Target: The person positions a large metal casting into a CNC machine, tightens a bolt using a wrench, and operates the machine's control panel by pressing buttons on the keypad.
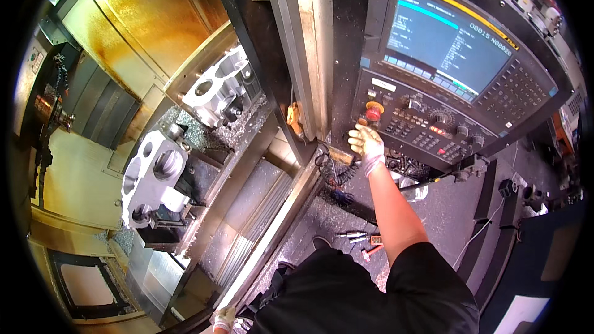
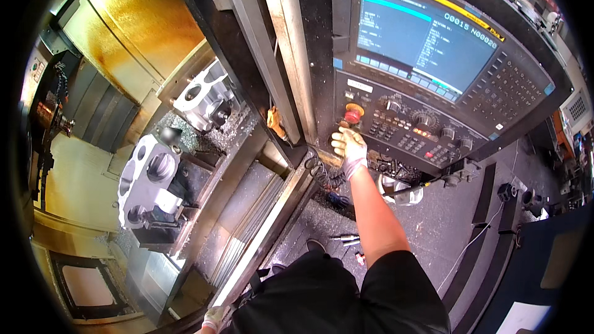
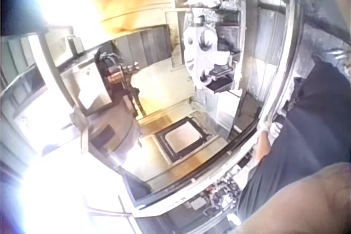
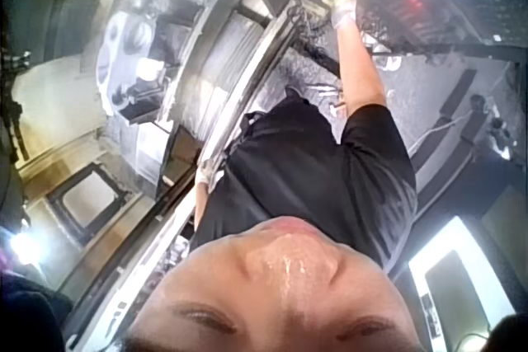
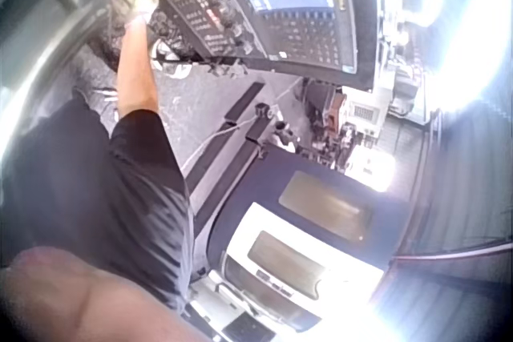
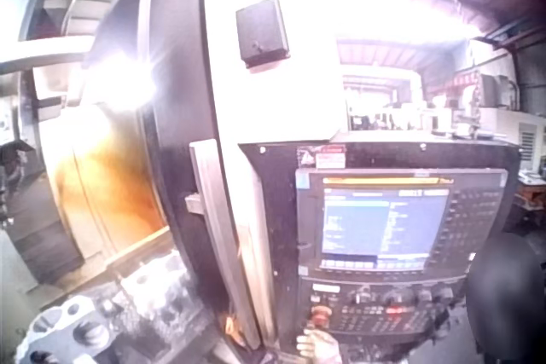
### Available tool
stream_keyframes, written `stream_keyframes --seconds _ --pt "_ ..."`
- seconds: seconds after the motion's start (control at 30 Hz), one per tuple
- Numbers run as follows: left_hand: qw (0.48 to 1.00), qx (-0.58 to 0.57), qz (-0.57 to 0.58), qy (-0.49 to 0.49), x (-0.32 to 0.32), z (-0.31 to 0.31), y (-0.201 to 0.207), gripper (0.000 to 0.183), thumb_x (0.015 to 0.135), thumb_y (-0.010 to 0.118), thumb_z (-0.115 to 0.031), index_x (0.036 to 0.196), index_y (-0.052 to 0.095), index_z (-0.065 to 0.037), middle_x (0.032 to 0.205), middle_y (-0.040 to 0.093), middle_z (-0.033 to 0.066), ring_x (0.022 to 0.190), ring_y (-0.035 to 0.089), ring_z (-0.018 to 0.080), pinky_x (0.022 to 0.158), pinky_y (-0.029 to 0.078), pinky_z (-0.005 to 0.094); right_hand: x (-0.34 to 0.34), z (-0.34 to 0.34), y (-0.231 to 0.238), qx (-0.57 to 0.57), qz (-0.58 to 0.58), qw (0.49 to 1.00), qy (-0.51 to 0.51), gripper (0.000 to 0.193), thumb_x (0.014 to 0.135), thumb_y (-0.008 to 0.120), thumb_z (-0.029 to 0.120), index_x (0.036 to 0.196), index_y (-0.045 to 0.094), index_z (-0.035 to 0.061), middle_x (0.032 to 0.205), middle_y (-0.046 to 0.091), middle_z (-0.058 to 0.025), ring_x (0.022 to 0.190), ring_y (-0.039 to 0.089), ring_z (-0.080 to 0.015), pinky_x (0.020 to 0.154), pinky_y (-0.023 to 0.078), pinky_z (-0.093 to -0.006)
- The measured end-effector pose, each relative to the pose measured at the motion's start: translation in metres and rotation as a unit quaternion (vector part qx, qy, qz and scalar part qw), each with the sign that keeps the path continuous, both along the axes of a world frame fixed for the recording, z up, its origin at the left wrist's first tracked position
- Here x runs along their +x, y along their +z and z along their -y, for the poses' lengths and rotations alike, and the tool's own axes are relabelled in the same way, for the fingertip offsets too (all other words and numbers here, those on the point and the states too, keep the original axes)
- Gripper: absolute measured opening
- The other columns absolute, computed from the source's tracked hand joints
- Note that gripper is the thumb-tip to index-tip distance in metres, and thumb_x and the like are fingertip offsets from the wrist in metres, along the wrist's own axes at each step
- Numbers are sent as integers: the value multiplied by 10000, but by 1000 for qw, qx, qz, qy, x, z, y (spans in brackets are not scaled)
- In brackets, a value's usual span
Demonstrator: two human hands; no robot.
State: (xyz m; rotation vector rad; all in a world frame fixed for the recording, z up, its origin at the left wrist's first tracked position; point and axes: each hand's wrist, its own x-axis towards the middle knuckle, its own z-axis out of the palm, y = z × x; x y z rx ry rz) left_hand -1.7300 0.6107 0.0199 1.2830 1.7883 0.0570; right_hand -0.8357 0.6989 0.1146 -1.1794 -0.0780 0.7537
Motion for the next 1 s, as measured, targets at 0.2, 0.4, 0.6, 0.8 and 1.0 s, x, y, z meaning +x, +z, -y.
stream_keyframes --seconds 0.2,0.4,0.6,0.8,1.0 --pt "950 -237 195 57 -30 -7 -20 673 1083 328 -555 1627 282 -161 1640 404 47 1525 325 204 1270 173 433 5 6 -3 274 -138 943 129 262 1082 538 247 1265 590 67 969 672 -77 709 615 -139 586 488 -267" --pt "997 -64 33 -17 -9 -12 -17 609 1061 412 -506 1536 382 -127 1533 486 64 1432 409 205 1205 257 416 -12 -9 38 133 -118 982 59 312 1080 538 301 1286 577 70 1038 709 -88 779 680 -185 672 557 -323" --pt "998 -55 15 -23 1 -15 -12 547 1038 496 -457 1445 482 -93 1426 568 80 1339 492 207 1140 340 398 -14 -8 32 133 -114 984 40 338 1072 541 327 1282 614 72 1063 745 -79 840 709 -209 756 581 -370" --pt "998 -58 -14 -21 -1 6 -9 487 1015 579 -409 1354 582 -58 1319 650 97 1246 576 208 1076 424 381 -13 -7 33 109 -86 990 22 344 1081 523 327 1288 618 69 1050 761 -89 814 721 -205 724 582 -363" --pt "994 -86 -61 0 19 55 35 431 992 663 -360 1263 682 -24 1211 732 114 1153 659 210 1011 508 364 -29 -32 33 128 -88 985 70 346 1056 561 346 1259 628 74 1063 743 -108 870 707 -218 740 575 -359"
